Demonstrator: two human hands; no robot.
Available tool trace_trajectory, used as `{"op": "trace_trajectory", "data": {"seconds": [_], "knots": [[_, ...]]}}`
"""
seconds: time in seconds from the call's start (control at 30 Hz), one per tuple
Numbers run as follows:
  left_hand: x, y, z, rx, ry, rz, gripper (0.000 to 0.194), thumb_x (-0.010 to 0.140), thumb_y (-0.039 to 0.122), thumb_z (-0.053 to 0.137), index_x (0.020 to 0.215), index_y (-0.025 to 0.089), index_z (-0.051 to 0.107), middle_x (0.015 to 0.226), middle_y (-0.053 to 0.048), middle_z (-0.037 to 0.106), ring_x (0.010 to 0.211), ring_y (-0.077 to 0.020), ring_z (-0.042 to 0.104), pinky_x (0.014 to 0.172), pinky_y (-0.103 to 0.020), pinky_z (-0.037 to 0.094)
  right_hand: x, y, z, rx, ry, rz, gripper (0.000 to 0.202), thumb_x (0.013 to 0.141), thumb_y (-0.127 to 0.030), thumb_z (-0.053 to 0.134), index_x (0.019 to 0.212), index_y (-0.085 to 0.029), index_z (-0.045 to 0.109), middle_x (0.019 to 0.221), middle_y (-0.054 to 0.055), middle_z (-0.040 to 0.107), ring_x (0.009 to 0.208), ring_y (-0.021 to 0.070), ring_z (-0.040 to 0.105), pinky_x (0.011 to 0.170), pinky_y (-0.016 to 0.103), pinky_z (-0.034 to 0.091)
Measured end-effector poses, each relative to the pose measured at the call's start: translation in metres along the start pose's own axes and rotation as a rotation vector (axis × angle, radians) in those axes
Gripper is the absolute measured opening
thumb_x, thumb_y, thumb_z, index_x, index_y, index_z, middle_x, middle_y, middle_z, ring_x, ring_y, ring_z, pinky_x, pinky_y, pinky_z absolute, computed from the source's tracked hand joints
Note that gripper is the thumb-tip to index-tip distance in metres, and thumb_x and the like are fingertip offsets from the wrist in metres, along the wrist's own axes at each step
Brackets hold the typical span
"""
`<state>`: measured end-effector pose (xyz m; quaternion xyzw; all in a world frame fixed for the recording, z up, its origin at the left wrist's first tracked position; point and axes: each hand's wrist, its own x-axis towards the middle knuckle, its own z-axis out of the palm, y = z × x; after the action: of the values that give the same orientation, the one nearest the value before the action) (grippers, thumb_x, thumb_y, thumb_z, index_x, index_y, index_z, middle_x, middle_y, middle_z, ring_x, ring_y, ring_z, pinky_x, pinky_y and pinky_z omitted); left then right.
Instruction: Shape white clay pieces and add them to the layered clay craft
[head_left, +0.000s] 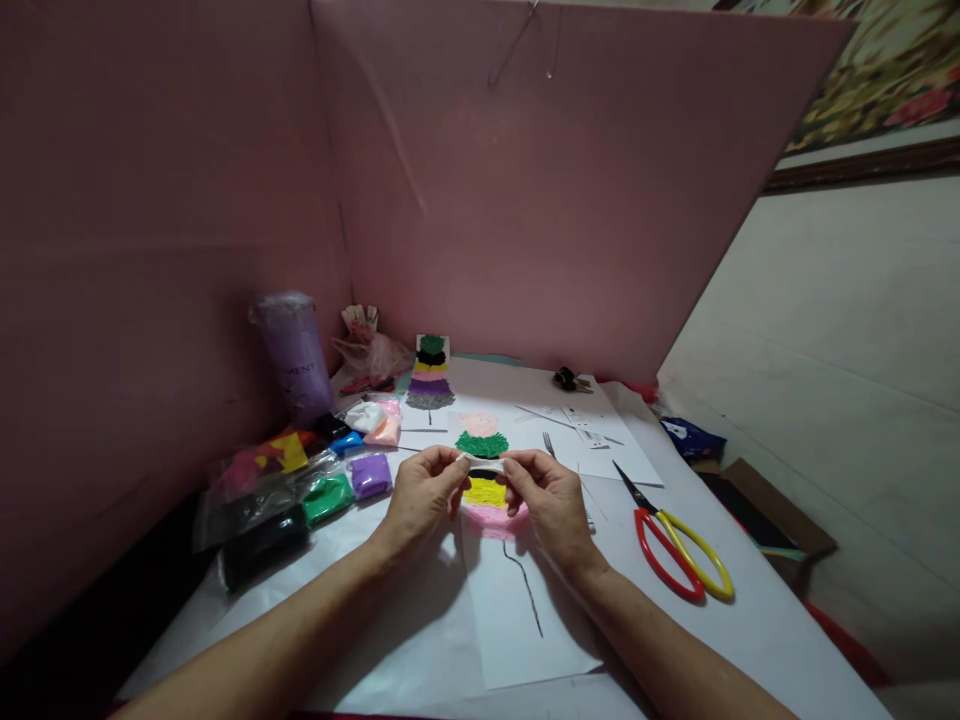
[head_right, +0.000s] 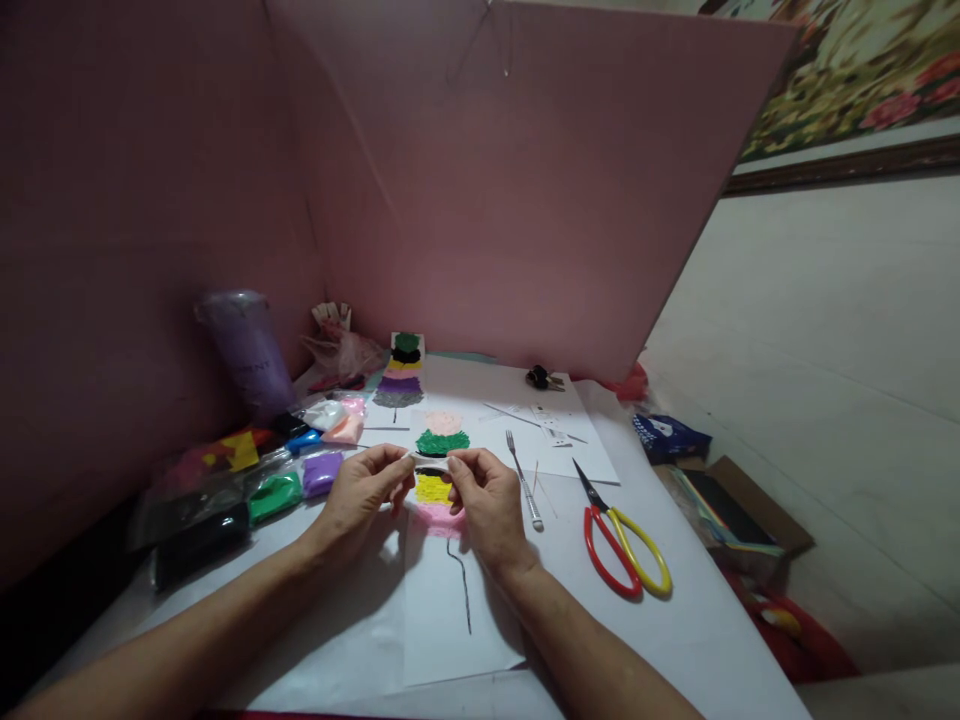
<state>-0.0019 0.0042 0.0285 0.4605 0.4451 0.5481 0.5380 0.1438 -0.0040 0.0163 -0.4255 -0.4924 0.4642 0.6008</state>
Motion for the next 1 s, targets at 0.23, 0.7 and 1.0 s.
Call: {"op": "trace_trajectory", "data": {"seconds": [0.23,0.7,1.0], "knots": [[0.002,-0.001,-0.006,-0.005,0.056,0.032,0.029,0.065,0.039,0.074,0.064,0.013,0.061,0.055,0.003,0.056,0.039,-0.005,0.041,0.039,-0.019,0.033,0.006,0.008,-0.007,0.015,0.088,0.042,0.031,0.07,-0.043,0.074,0.082,-0.015,0.067,0.061,0.0,0.061,0.048,0.0103,0.051,0.042,0.022,0.046],[-0.003,-0.004,-0.005,-0.061,-0.136,-0.06,0.038,0.064,0.039,0.079,0.091,0.013,0.072,0.059,0.0,0.064,0.042,-0.0067,0.047,0.044,-0.02,0.036,-0.001,0.009,-0.003,-0.043,-0.202,-0.015,0.036,0.077,-0.042,0.071,0.103,-0.017,0.067,0.084,0.005,0.068,0.071,0.0176,0.063,0.063,0.029,0.053],[0.0,-0.007,-0.006,0.027,-0.204,-0.032,0.03,0.067,0.038,0.076,0.081,0.012,0.072,0.068,-0.004,0.068,0.05,-0.0096,0.054,0.045,-0.02,0.037,-0.003,0.012,0.001,-0.053,-0.171,-0.053,0.026,0.079,-0.037,0.069,0.098,-0.018,0.07,0.084,0.005,0.07,0.074,0.0175,0.063,0.065,0.029,0.052]]}}
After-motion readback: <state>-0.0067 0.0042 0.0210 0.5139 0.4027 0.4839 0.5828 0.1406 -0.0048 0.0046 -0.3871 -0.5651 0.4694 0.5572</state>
